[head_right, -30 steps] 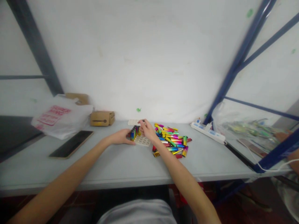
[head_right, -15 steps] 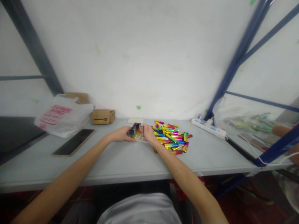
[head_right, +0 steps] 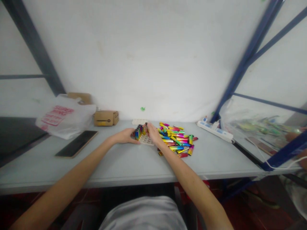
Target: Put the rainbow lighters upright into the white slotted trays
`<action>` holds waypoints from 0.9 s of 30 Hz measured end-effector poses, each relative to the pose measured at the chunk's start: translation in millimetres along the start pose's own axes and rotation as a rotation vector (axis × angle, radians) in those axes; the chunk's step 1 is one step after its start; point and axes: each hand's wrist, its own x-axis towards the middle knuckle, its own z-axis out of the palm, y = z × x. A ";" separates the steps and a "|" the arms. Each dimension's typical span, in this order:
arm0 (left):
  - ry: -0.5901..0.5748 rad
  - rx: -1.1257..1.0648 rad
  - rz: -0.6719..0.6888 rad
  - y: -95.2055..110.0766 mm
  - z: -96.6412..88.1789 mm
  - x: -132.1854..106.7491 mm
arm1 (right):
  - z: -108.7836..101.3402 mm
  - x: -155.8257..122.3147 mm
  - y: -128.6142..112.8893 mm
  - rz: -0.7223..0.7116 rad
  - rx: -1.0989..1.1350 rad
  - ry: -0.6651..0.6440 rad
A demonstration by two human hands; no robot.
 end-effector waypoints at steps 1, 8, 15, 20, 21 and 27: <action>0.003 0.010 0.002 -0.5 0.2 0.2 | 0.5 -0.3 0.5 -0.013 -0.020 0.025; -0.010 -0.009 0.008 2.1 -1.0 -0.6 | -2.6 -6.7 -8.7 -0.172 -0.227 0.140; 0.004 0.026 0.000 0.0 0.1 0.3 | -9.3 -8.5 -10.7 -0.276 -0.478 0.004; 0.016 0.032 -0.006 -3.6 2.6 1.4 | -16.2 -8.3 -12.7 -0.326 -0.607 -0.039; 0.022 0.030 0.002 -3.7 2.9 1.3 | -18.0 -8.9 -14.5 -0.342 -0.631 -0.049; 0.034 0.025 0.035 -2.2 2.2 0.3 | -22.4 -10.7 -21.1 -0.397 -0.694 -0.064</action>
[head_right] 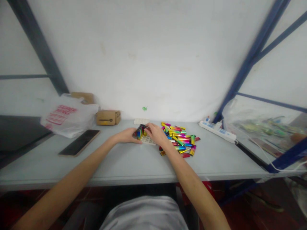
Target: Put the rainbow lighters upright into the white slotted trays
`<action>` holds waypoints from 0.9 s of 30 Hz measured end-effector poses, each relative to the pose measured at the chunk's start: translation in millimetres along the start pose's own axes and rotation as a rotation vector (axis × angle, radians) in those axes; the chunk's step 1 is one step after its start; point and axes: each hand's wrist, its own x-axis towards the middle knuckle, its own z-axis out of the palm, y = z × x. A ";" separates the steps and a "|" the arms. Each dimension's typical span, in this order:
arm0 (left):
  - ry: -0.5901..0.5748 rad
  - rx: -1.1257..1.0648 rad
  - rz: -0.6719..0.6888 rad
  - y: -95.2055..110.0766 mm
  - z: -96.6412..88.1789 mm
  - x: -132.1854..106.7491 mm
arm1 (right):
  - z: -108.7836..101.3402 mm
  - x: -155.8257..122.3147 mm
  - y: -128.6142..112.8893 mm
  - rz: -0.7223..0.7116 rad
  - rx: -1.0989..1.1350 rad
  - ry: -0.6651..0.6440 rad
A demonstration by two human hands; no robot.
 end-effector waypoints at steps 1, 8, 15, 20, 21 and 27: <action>-0.006 0.004 0.002 0.2 -0.4 -0.1 | 0.9 0.1 0.4 0.005 0.005 -0.007; -0.027 0.000 0.007 -0.3 -1.2 0.6 | 6.5 0.2 4.4 0.078 0.038 -0.014; -0.020 0.011 -0.029 -0.6 -0.7 1.2 | -5.8 4.2 18.7 0.246 -0.176 0.074; -0.036 0.035 -0.043 -0.4 -1.4 1.6 | -7.9 -2.0 48.5 0.518 -0.422 -0.036; -0.037 0.040 -0.049 -0.6 -1.2 1.8 | -7.0 -3.6 53.9 0.555 -0.437 -0.086; -0.033 0.059 -0.040 -3.5 1.0 3.3 | -3.8 -0.4 67.1 0.676 -0.404 -0.318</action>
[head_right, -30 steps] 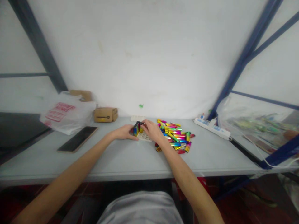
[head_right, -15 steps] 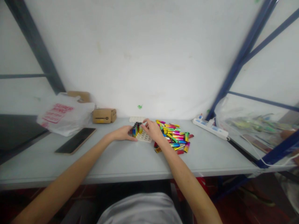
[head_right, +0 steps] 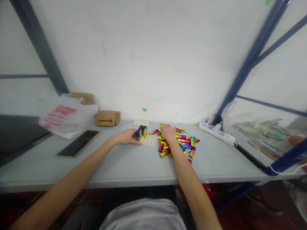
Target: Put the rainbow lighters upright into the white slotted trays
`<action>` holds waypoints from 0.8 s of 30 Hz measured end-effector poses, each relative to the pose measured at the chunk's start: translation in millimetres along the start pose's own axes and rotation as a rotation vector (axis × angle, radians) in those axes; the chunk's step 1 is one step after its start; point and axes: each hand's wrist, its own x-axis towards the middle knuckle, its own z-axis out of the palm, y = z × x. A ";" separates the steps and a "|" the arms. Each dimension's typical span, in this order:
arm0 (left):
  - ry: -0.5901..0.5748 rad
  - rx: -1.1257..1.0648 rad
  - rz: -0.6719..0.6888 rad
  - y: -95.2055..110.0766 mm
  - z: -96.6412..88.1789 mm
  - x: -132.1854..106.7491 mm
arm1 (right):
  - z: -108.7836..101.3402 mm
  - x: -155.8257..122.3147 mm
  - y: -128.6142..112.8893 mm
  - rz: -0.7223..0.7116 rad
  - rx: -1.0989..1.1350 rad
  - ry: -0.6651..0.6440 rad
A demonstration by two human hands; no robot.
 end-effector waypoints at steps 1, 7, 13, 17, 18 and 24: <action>0.001 0.001 0.003 0.0 0.1 0.0 | -1.2 1.0 -0.8 0.003 -0.001 -0.005; 0.004 -0.010 -0.022 4.0 -2.2 -2.1 | -9.1 3.8 2.0 0.026 -0.005 0.025; -0.002 -0.010 -0.037 7.3 -4.6 -3.5 | -11.2 0.4 7.8 0.004 -0.004 -0.002; 0.000 -0.016 -0.018 6.8 -4.6 -3.3 | -14.0 -3.2 7.2 -0.022 0.033 0.108; 0.003 -0.019 -0.014 6.3 -4.3 -3.2 | -15.6 -3.6 6.8 -0.041 0.061 0.162; 0.016 -0.036 -0.010 2.7 -2.1 -2.8 | -24.4 -8.7 0.4 -0.206 0.309 0.366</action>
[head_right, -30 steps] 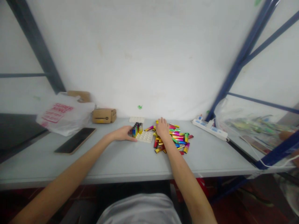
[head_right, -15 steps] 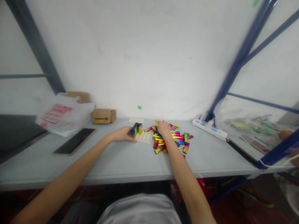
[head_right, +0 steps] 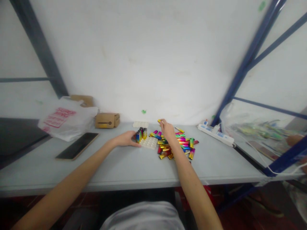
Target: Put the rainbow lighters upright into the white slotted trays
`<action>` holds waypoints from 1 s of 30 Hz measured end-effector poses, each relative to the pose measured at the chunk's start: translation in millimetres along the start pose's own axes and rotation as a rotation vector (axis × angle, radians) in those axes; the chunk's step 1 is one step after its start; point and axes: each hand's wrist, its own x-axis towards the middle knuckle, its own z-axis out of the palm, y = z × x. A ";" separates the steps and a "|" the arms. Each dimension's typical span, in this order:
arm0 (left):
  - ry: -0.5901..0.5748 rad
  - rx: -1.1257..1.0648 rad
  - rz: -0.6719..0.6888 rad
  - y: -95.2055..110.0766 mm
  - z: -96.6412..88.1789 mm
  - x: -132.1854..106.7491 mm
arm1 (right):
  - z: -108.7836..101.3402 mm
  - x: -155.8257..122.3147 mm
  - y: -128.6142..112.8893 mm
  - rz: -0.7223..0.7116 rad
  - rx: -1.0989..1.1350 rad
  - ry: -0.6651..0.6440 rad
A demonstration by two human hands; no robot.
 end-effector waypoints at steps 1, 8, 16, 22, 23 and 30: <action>-0.003 -0.003 0.003 -0.3 0.3 0.1 | 0.0 -1.7 -2.2 -0.028 0.037 -0.004; -0.034 0.004 0.011 0.6 -0.5 0.9 | 7.3 -11.8 -14.7 -0.026 0.373 -0.032; -0.018 0.006 0.016 3.6 -2.2 -1.0 | 15.3 -10.8 -20.4 -0.025 0.527 -0.063; -0.019 -0.047 0.033 1.3 -0.2 -0.1 | 23.3 -15.6 -29.7 0.015 0.737 -0.207; -0.014 -0.051 0.031 0.9 0.1 0.1 | 24.2 -16.3 -31.4 0.020 0.713 -0.184; -0.022 -0.042 0.021 1.9 -1.1 -0.4 | 29.1 -20.6 -40.0 0.052 0.582 0.045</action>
